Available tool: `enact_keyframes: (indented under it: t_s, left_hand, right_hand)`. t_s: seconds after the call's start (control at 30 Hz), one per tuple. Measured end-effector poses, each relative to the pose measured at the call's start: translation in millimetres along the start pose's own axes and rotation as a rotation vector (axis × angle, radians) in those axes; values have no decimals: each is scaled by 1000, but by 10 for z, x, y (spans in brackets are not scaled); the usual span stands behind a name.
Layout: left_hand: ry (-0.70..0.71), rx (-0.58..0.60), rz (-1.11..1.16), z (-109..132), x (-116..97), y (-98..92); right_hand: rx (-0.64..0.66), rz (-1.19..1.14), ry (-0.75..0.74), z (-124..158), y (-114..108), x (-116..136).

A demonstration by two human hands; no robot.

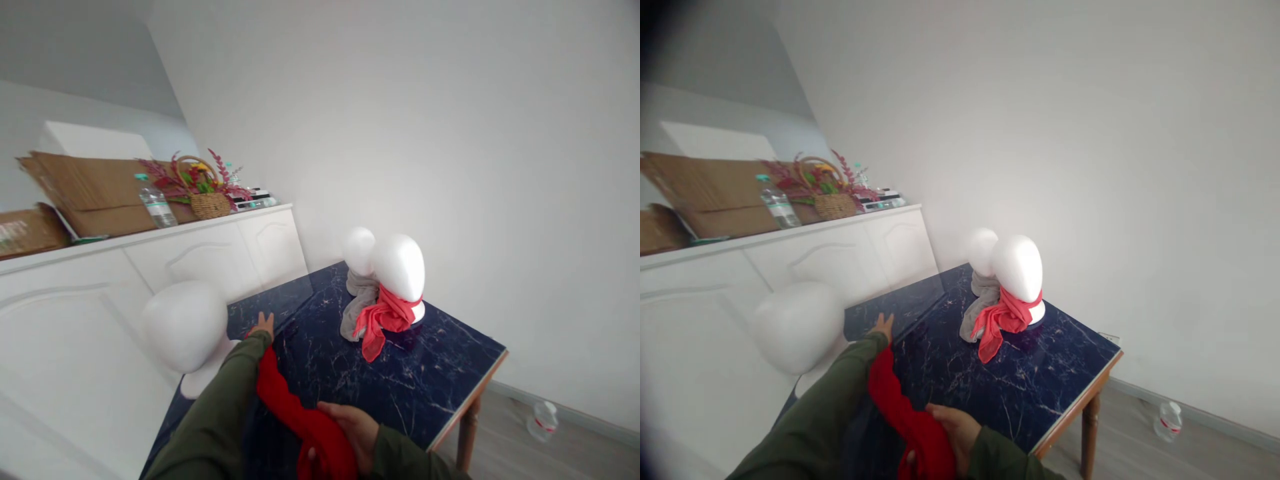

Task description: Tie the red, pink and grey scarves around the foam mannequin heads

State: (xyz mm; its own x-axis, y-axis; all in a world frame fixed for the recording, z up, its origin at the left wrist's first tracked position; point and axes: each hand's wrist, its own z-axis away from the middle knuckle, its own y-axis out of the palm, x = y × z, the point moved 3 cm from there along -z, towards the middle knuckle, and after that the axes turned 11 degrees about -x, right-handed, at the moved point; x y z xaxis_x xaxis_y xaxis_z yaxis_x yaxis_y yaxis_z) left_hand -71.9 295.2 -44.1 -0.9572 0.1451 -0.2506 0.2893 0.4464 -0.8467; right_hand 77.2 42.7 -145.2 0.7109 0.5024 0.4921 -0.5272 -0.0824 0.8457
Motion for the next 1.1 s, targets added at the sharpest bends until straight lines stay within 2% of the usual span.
enact_keyframes:
  t_s: [0.07,0.13,0.23,0.3,0.4,0.53,0.63,0.73,0.8,0.87,0.93,1.0,1.07,1.1]
  left_hand:
    - [17,47,-57,344,-103,194]
    - [74,54,-86,727,-227,332]
    - [173,46,-161,1243,-345,405]
    - [165,98,-205,1459,-314,404]
    - [135,201,-185,1536,-156,384]
    - [218,191,-80,1376,30,336]
    - [274,115,1,1279,86,224]
    - [283,1,52,1294,80,12]
    - [299,-102,107,1398,17,-156]
    - [379,-144,192,1596,-119,-277]
    - [503,-47,273,1870,-310,-305]
    - [598,142,326,2156,-499,-258]
    - [612,305,356,2368,-625,-201]
    - [593,347,371,2429,-653,-185]
  right_hand:
    - [-90,42,-47,-58,-39,-30]
    - [-121,88,-89,-80,-71,-47]
    - [-88,162,-111,-51,-68,-79]
    - [-85,240,-133,-6,-51,-101]
    - [-155,424,-278,60,-47,-99]
    - [-379,658,-570,146,-196,58]
    - [-664,773,-837,264,-489,467]
    - [-1023,816,-1040,447,-887,1119]
    - [-1386,828,-989,595,-1152,1583]
    - [-1552,821,-948,714,-1308,2003]
    - [-1648,831,-908,793,-1367,2341]
    - [-1698,855,-856,823,-1358,2584]
    - [-1704,895,-790,808,-1315,2743]
    - [-1691,922,-758,790,-1288,2798]
